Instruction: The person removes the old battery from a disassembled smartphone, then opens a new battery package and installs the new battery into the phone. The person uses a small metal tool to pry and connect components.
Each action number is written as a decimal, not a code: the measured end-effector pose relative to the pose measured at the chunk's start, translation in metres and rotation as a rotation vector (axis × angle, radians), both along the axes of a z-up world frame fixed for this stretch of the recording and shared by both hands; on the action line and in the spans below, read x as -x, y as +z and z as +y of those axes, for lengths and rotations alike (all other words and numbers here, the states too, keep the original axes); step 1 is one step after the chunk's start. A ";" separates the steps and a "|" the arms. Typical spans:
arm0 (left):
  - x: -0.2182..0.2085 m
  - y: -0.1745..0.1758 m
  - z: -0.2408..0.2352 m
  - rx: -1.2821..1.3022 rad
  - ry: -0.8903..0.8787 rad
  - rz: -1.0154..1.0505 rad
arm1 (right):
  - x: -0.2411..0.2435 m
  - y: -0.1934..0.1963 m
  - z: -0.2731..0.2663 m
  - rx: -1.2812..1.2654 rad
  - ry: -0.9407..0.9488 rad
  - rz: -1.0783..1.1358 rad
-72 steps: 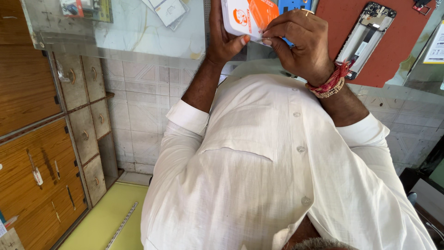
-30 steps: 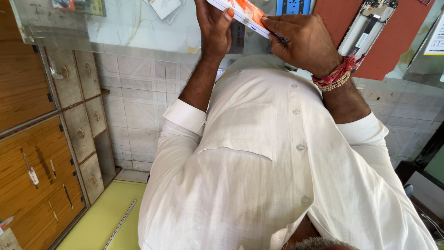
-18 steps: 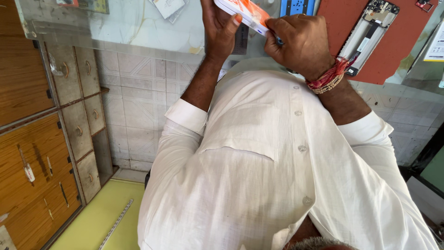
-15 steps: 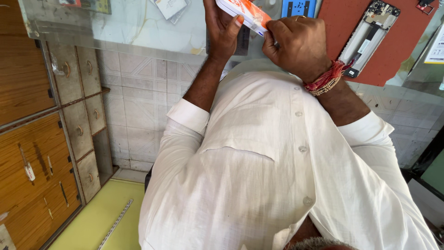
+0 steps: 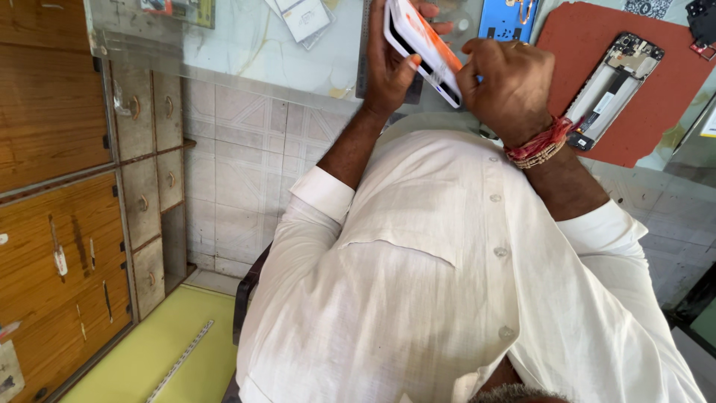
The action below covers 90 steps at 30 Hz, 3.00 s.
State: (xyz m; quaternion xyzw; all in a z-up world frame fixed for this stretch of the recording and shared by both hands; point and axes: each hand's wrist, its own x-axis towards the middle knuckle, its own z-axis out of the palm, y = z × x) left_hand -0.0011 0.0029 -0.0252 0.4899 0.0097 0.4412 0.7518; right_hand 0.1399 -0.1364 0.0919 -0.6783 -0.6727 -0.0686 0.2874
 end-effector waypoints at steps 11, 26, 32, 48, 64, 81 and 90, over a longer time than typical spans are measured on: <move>-0.001 -0.003 0.002 0.262 -0.015 -0.142 | 0.003 0.032 0.008 0.074 0.290 0.303; -0.003 -0.002 0.010 0.560 -0.315 -0.327 | -0.001 0.025 0.018 0.109 0.272 0.460; 0.001 -0.033 0.017 0.727 -0.045 -0.266 | -0.008 0.013 0.017 0.181 0.054 0.795; 0.023 0.015 0.030 0.586 0.047 0.098 | -0.007 -0.025 0.023 0.173 0.222 1.003; 0.003 0.070 0.046 -0.533 0.494 1.288 | 0.004 -0.040 0.031 0.339 0.184 1.176; 0.038 0.029 0.060 0.144 0.137 0.627 | -0.006 -0.059 0.034 0.213 0.029 0.769; 0.037 0.001 0.047 0.259 0.197 0.381 | 0.004 -0.044 0.037 0.052 0.045 0.773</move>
